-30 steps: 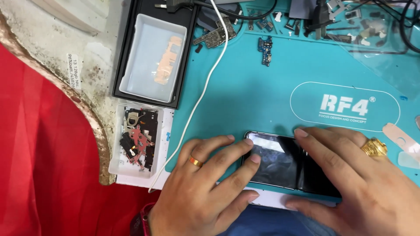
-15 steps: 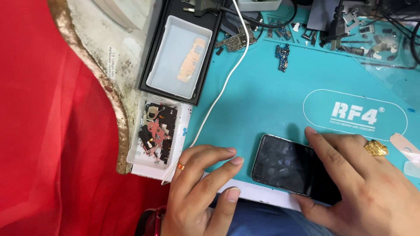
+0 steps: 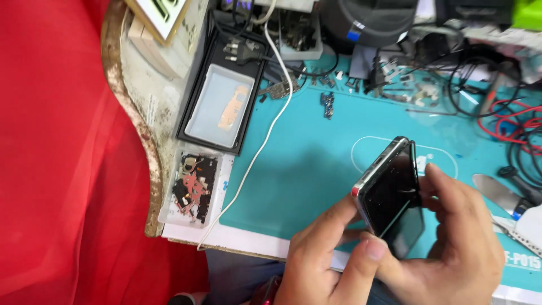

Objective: Attaching and securing a screen frame to a foldable mobile phone, followed by cleaning and inspection.

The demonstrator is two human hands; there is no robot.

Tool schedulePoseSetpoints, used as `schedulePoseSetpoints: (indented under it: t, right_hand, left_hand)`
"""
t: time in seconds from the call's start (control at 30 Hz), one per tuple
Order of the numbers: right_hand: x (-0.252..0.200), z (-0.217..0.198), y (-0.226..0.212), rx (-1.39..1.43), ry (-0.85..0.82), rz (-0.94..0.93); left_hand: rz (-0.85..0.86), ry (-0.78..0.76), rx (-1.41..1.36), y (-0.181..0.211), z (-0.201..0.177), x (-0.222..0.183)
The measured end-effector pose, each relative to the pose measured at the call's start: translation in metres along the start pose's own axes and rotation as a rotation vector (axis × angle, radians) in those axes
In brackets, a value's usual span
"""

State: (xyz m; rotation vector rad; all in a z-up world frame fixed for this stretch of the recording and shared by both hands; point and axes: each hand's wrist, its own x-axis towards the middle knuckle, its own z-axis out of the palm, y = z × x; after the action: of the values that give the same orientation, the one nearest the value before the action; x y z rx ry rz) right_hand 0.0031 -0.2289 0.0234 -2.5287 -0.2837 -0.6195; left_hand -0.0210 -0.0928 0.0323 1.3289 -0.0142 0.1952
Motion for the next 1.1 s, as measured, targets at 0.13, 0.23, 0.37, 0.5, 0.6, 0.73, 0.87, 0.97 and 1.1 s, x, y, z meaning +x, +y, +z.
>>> schedulePoseSetpoints:
  t: [0.13, 0.23, 0.37, 0.5, 0.6, 0.73, 0.87, 0.97, 1.1]
  right_hand:
    - [-0.001, 0.004, -0.007, 0.118, 0.094, 0.038]
    - [0.0, 0.003, -0.011, 0.118, 0.083, 0.077]
    - [-0.012, 0.002, 0.002, 0.281, 0.043, 0.15]
    - [-0.025, -0.004, 0.036, 0.691, 0.063, 0.229]
    - [-0.018, -0.019, 0.038, 0.727, 0.18, 0.293]
    - [0.001, -0.043, 0.03, 0.712, 0.054, 0.342]
    - [0.0, -0.047, 0.026, 0.718, 0.042, 0.348]
    - [-0.006, -0.045, 0.035, 0.732, 0.052, 0.233]
    - [-0.015, -0.038, 0.039, 0.789, 0.114, 0.204]
  left_hand:
    - [0.127, 0.029, 0.249, 0.002, 0.01, 0.012]
    - [0.145, 0.013, 0.293, -0.003, 0.01, 0.015]
    - [0.158, -0.069, 0.282, -0.01, 0.003, 0.018]
    - [0.207, -0.2, 0.264, -0.005, -0.008, 0.024]
    - [0.204, -0.313, 0.259, -0.001, -0.008, 0.022]
    - [0.23, -0.363, 0.194, 0.004, -0.004, 0.021]
    - [0.325, -0.374, 0.229, -0.002, 0.0, 0.014]
    - [0.298, -0.421, 0.202, 0.008, -0.001, 0.013]
    - [0.325, -0.329, 0.195, 0.004, 0.01, 0.008]
